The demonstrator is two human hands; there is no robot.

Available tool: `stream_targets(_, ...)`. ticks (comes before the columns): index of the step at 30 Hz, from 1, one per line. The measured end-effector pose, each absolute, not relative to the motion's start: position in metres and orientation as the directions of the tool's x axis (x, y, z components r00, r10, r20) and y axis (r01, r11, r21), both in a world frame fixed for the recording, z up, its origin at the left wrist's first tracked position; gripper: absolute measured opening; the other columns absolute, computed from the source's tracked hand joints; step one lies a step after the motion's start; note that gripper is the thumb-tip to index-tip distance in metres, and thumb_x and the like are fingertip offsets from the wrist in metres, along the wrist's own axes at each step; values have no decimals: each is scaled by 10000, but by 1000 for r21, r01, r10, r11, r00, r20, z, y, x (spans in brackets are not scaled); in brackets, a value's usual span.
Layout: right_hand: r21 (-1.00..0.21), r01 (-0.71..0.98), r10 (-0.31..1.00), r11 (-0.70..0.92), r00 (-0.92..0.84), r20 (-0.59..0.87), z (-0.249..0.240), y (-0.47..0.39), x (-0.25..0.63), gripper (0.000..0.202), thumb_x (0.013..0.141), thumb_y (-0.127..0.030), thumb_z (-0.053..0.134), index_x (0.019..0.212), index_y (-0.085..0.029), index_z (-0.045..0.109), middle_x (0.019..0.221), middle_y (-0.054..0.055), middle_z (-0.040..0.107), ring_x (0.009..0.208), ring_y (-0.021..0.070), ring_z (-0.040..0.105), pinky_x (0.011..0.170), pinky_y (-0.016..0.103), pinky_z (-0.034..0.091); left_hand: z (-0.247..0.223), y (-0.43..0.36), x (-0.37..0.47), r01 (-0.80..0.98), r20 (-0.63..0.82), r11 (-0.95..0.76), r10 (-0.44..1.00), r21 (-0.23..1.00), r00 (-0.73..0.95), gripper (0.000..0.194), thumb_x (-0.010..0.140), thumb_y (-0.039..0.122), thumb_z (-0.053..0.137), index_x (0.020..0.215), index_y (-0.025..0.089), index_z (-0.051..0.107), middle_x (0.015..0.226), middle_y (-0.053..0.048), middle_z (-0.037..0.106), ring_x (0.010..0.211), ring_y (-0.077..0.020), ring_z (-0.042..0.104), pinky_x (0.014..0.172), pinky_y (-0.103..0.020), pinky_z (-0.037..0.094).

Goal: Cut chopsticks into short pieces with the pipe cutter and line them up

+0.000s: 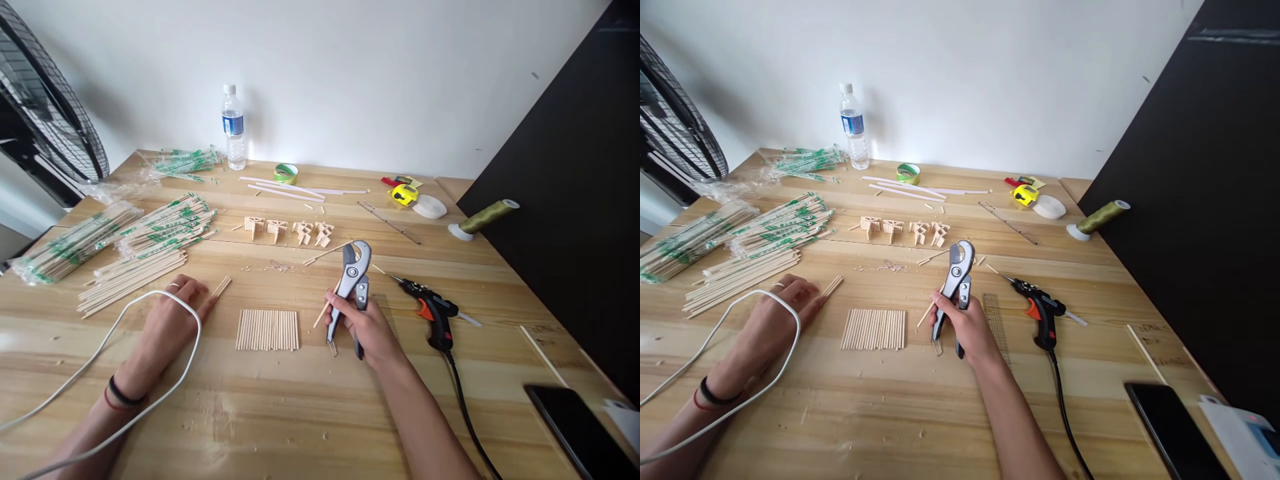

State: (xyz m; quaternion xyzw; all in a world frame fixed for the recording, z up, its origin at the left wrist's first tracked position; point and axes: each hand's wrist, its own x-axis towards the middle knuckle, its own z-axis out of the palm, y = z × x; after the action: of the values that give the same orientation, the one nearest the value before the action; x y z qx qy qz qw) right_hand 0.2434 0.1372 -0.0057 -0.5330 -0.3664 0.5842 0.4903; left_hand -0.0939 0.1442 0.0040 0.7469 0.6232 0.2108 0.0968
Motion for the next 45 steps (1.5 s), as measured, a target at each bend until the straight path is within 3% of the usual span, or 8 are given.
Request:
stream_targets(8, -956, -234, 979, -175, 59, -194, -6, 136, 245, 406, 737, -499, 882, 912, -183, 696, 669, 14, 672, 622, 201, 650, 561, 312, 536, 10, 135, -78, 815, 174, -253, 966, 522, 189, 206, 969, 382, 560, 852, 222, 618, 860, -17, 635, 713, -174, 624, 654, -308, 505)
stream_targets(10, -954, -262, 984, -149, 57, -170, -2, 135, 244, 413, 745, -472, 882, 978, -193, 686, 679, 2, 672, 629, 199, 654, 591, 321, 542, 14, 134, -74, 755, 177, -230, 972, 613, 152, 209, 973, 393, 565, 865, 219, 611, 760, 0, 628, 636, -156, 611, 612, -292, 513)
stream_targets(14, -927, -365, 994, -89, 21, -103, 11, 131, 239, 340, 770, -396, 866, 961, -218, 648, 711, -19, 663, 632, 190, 659, 630, 338, 548, 26, 127, -52, 534, -24, -63, 988, 843, 155, 236, 992, 436, 591, 919, 212, 590, 601, 46, 613, 454, -100, 550, 447, -214, 468)
stream_targets(19, -874, -482, 995, -65, 41, -96, 21, 125, 228, 311, 771, -393, 863, 900, -223, 637, 721, -28, 645, 616, 174, 643, 636, 342, 558, 40, 113, -10, 356, -100, -4, 957, 934, 273, 254, 909, 397, 692, 827, 200, 555, 674, 30, 610, 479, -93, 554, 415, -206, 507)
stream_targets(24, -878, -477, 997, -45, 39, -73, 22, 117, 216, 265, 811, -378, 857, 858, -208, 659, 663, -34, 610, 597, 156, 598, 617, 316, 527, 41, 97, 16, 197, -248, 189, 908, 962, 338, 383, 862, 443, 747, 1120, 207, 590, 760, 52, 543, 507, -110, 600, 388, -223, 550)
stream_targets(33, -920, -385, 996, -77, -66, -56, 16, 110, 207, 204, 896, -368, 792, 865, -213, 663, 687, -30, 631, 646, 153, 601, 641, 282, 492, 35, 86, 22, 35, -371, 397, 818, 917, 439, 427, 840, 502, 787, 1058, 195, 587, 723, 57, 560, 466, -94, 575, 383, -198, 505)
stream_targets(38, -941, -336, 998, -47, -53, -31, 12, 110, 208, 214, 920, -380, 762, 849, -218, 640, 704, -26, 611, 678, 163, 583, 667, 292, 483, 40, 86, 14, -18, -316, 385, 784, 923, 535, 344, 981, 438, 644, 1189, 172, 579, 737, 14, 659, 564, -117, 661, 596, -242, 535)
stream_targets(45, -956, -291, 998, -34, -62, -17, 13, 110, 206, 213, 916, -369, 761, 833, -222, 630, 800, -10, 559, 780, 170, 528, 737, 293, 469, 36, 86, 11, -34, -327, 397, 801, 917, 502, 351, 975, 432, 637, 1182, 152, 593, 710, 9, 642, 544, -131, 627, 558, -264, 529)
